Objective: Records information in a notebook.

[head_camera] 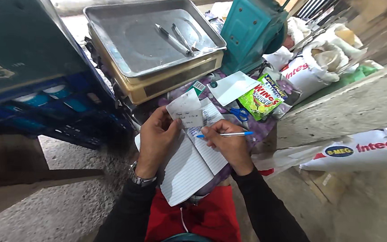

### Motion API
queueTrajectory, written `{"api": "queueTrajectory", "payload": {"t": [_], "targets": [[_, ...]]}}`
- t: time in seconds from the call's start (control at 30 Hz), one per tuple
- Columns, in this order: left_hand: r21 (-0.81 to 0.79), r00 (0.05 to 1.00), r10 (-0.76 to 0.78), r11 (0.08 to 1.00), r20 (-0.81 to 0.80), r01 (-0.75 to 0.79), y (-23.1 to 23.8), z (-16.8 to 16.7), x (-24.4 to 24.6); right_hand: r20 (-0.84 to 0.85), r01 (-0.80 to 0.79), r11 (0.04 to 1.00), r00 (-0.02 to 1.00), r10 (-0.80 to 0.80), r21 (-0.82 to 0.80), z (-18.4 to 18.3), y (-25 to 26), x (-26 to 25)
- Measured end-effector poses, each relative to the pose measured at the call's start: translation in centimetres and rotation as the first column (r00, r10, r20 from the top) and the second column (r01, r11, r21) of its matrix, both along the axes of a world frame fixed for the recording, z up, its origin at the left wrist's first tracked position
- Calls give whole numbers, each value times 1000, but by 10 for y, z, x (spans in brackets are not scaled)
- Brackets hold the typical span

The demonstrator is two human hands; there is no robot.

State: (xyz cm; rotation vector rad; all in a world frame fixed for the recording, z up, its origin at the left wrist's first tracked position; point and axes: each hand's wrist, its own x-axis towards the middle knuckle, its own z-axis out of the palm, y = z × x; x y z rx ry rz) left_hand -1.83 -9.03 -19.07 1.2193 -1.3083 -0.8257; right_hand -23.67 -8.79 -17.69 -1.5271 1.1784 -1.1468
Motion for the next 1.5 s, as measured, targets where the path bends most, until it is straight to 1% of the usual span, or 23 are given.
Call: {"api": "queueTrajectory", "payload": {"t": [0.23, 0.53, 0.67, 0.93, 1.07, 1.2, 1.5], "targets": [[0, 1000, -6, 1000, 15, 6, 0, 0, 0, -15, -45, 999, 999, 45, -21, -2, 1, 0], [-8, 1000, -6, 1000, 4, 6, 0, -1, 0, -57, -29, 999, 998, 28, -13, -2, 1, 4], [-7, 1000, -7, 1000, -14, 6, 0, 0, 0, -30, -43, 999, 999, 43, -22, -2, 2, 3], [0, 1000, -6, 1000, -14, 6, 1, 0, 0, -51, -19, 1000, 999, 18, -17, -1, 1, 3], [-11, 1000, -3, 1000, -2, 3, 0, -1, 1, -42, -27, 999, 999, 26, -20, -1, 0, 3], [2, 1000, -1, 1000, 22, 1, 0, 0, 1, -68, -26, 999, 997, 25, -19, -1, 0, 2], [-17, 1000, -8, 1000, -1, 8, 0, -1, 1, -57, -24, 999, 998, 22, -35, -3, 0, 2]]}}
